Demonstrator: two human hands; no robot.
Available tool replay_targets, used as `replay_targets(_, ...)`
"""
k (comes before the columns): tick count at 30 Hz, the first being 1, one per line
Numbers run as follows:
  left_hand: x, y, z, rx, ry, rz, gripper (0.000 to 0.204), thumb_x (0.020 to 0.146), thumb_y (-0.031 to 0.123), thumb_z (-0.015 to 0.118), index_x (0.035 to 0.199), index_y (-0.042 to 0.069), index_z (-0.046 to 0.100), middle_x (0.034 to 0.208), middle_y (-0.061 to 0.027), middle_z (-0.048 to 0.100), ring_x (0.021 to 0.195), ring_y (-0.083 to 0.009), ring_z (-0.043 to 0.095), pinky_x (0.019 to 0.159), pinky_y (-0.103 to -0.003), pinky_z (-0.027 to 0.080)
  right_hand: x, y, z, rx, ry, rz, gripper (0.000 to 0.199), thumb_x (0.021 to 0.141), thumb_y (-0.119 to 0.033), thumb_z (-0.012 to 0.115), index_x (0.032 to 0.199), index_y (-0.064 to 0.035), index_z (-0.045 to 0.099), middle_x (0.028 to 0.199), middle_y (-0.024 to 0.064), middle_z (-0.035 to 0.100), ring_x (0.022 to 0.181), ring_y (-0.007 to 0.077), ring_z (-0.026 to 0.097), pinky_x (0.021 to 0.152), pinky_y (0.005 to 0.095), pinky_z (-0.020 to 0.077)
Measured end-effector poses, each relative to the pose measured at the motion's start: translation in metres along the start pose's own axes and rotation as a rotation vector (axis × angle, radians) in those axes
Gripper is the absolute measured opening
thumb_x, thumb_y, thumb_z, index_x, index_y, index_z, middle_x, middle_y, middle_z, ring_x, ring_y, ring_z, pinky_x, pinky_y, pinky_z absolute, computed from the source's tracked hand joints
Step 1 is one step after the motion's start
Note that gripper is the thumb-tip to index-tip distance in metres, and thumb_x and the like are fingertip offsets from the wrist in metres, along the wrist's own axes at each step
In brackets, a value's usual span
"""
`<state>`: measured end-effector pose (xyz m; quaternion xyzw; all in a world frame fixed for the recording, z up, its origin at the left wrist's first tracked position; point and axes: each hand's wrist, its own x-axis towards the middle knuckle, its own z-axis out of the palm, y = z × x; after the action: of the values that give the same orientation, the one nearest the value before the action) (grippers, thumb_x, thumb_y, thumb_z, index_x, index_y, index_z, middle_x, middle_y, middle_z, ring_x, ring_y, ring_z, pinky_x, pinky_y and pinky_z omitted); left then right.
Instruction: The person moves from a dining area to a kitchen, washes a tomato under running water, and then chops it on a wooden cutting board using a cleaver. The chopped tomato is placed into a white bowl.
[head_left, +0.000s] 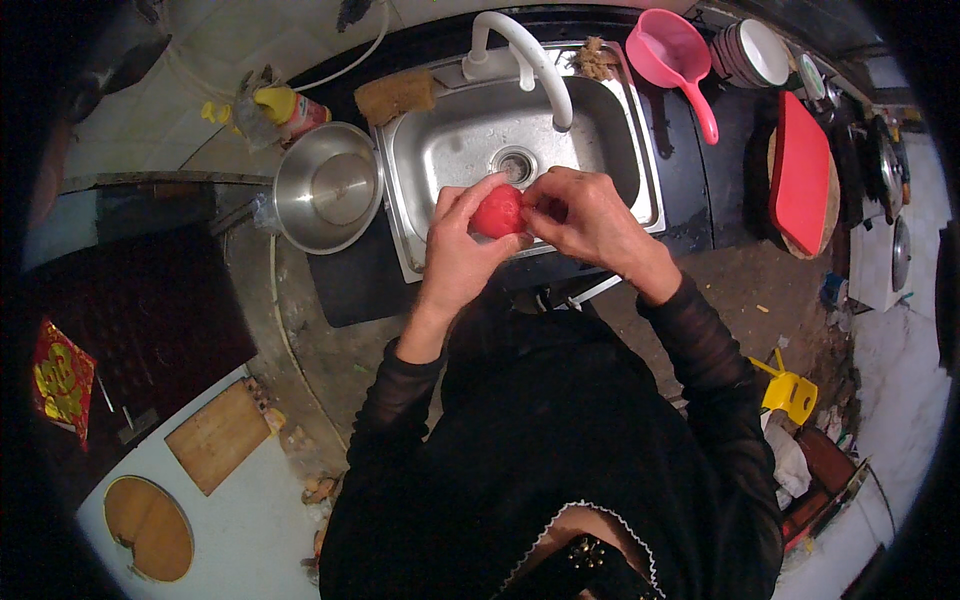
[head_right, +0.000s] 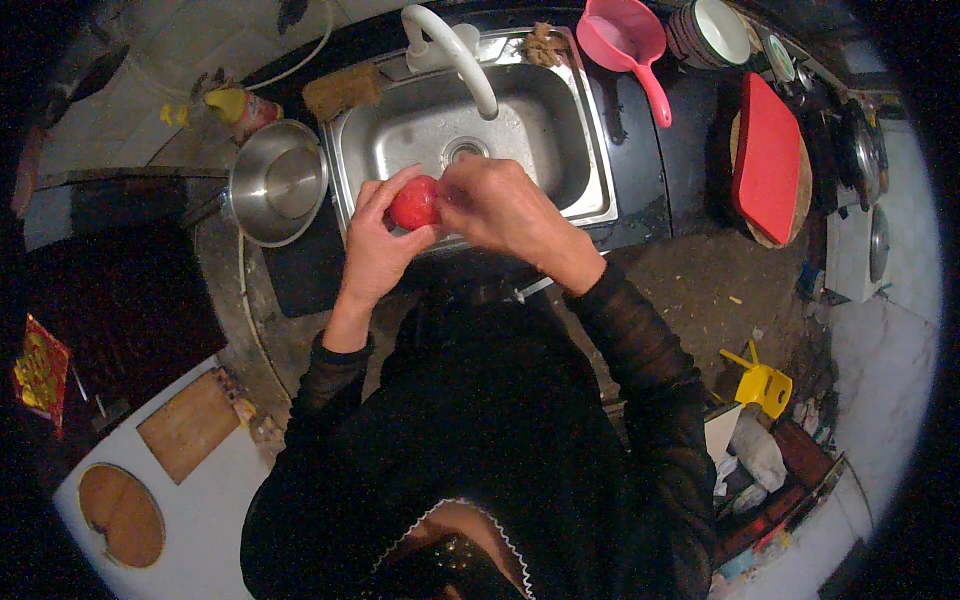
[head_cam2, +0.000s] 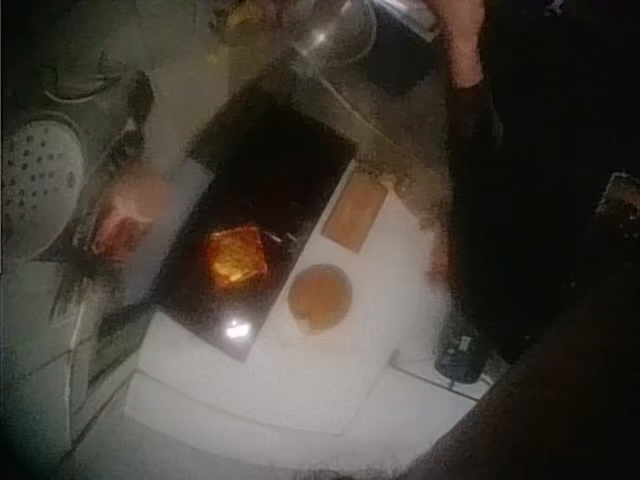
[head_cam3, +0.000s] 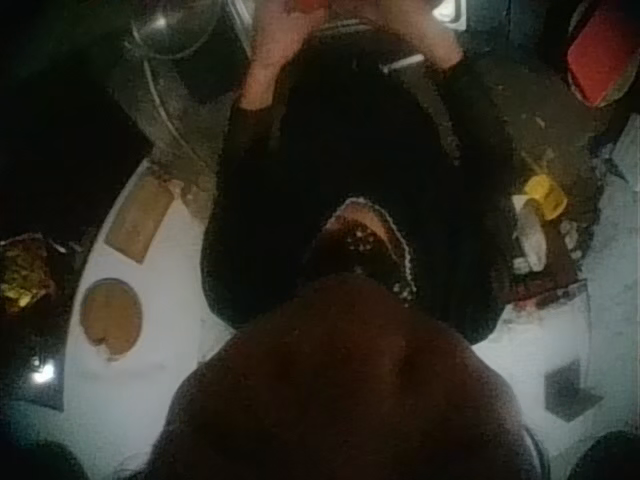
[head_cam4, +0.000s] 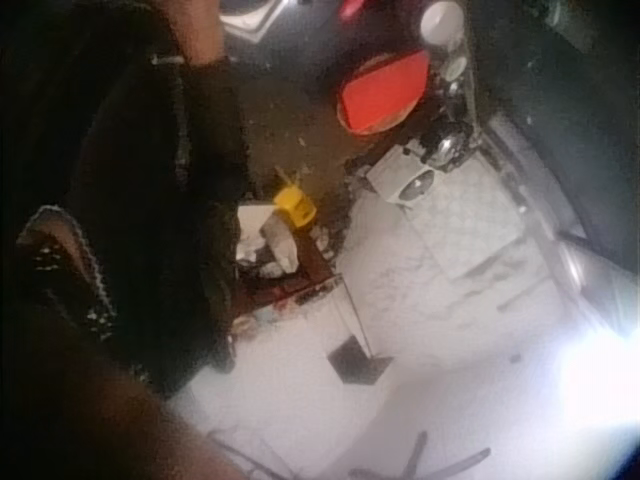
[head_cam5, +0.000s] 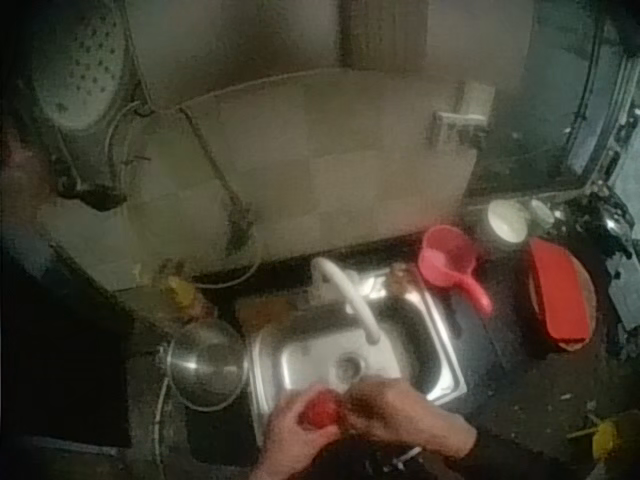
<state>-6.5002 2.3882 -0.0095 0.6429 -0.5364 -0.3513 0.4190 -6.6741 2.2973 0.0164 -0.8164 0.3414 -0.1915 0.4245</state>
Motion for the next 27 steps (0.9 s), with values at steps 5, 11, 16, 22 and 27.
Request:
replay_targets(5,-0.003,-0.004,0.001,-0.02,-0.058,-0.033,0.07,0.065,0.008,0.087,0.13,0.013,0.062,0.108,-0.0097,0.056,0.102,-0.0251,0.061,0.092,-0.034,0.051,-0.001,0.002,0.006,-0.046,0.008,-0.01,0.016,0.076,-0.011,0.071,0.084,0.001,0.065,0.078,0.0191,0.065,0.073,0.0346,0.066,0.066,0.0414,0.0525)
replay_targets(11,-0.002,-0.015,0.0,-0.306,-0.144,-0.061,0.068,0.068,0.011,0.088,0.13,0.008,0.06,0.118,-0.0097,0.057,0.109,-0.0227,0.059,0.096,-0.034,0.049,-0.005,0.02,0.0,0.288,0.108,0.194,0.01,0.081,-0.008,0.07,0.086,0.0002,0.066,0.072,0.0024,0.063,0.065,0.0084,0.059,0.06,0.025,0.0489)
replay_targets(16,0.001,-0.022,0.005,-0.459,-0.08,-0.107,0.067,0.069,0.011,0.088,0.128,0.006,0.058,0.123,-0.0101,0.058,0.112,-0.0221,0.058,0.097,-0.035,0.049,-0.007,0.02,-0.001,0.797,0.071,0.359,0.004,0.089,-0.007,0.062,0.092,-0.0044,0.062,0.083,-0.0007,0.062,0.068,0.0031,0.052,0.058,0.0192,0.0414)
replay_targets(22,0.005,-0.011,0.003,-0.124,0.007,-0.038,0.062,0.066,0.006,0.086,0.122,0.008,0.06,0.114,-0.0106,0.058,0.107,-0.026,0.061,0.092,-0.036,0.051,-0.008,0.017,0.007,0.311,0.029,0.223,0.013,0.09,-0.012,0.067,0.095,-0.001,0.064,0.083,0.0027,0.066,0.069,0.007,0.055,0.059,0.0237,0.0448)
replay_targets(27,0.007,-0.011,0.004,0.015,0.034,0.025,0.061,0.065,0.003,0.083,0.121,0.009,0.061,0.112,-0.0111,0.057,0.104,-0.0292,0.061,0.089,-0.037,0.052,-0.005,0.008,0.01,0.18,0.05,0.184,0.022,0.086,-0.019,0.073,0.092,0.0015,0.067,0.07,0.0095,0.065,0.062,0.0147,0.061,0.058,0.0296,0.0485)
